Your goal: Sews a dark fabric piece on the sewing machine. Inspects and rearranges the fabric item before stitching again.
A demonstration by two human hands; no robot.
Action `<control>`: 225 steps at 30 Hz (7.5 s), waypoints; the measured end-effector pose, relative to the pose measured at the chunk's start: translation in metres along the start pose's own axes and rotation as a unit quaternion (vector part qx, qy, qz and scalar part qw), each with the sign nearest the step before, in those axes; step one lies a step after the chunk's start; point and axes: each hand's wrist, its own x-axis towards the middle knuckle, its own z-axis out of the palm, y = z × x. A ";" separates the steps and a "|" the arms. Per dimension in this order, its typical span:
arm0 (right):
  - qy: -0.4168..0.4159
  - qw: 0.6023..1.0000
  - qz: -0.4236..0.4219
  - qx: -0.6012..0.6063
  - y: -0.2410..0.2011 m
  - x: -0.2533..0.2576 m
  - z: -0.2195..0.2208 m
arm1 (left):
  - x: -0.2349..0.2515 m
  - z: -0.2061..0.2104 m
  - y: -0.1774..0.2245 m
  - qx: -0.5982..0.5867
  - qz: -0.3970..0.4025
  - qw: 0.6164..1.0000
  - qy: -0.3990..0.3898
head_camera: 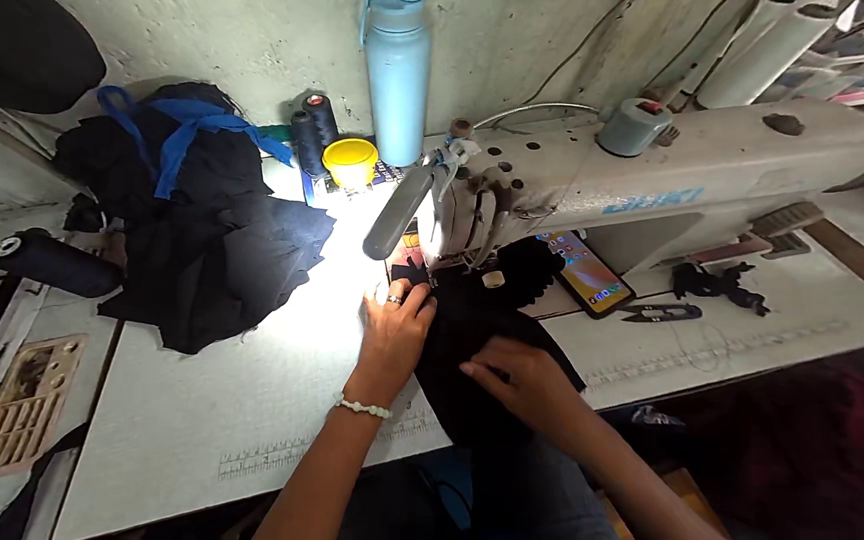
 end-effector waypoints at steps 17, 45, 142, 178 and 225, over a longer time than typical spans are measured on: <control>0.077 0.978 -0.165 -0.107 0.049 0.060 0.033 | -0.008 -0.003 -0.001 0.006 0.036 0.999 -0.011; 0.054 0.942 -0.247 -0.219 0.050 0.064 0.028 | -0.013 -0.001 0.009 -0.001 -0.055 0.998 -0.025; 0.080 0.990 -0.021 -0.118 0.007 0.044 0.018 | 0.010 0.006 -0.017 -0.072 0.023 0.997 -0.024; 0.125 0.990 0.055 -0.031 0.013 0.076 0.021 | -0.003 -0.010 0.020 -0.043 -0.041 0.998 -0.005; 0.099 0.990 0.088 0.053 0.010 0.074 0.026 | 0.030 0.000 -0.012 -0.155 -0.064 0.983 -0.073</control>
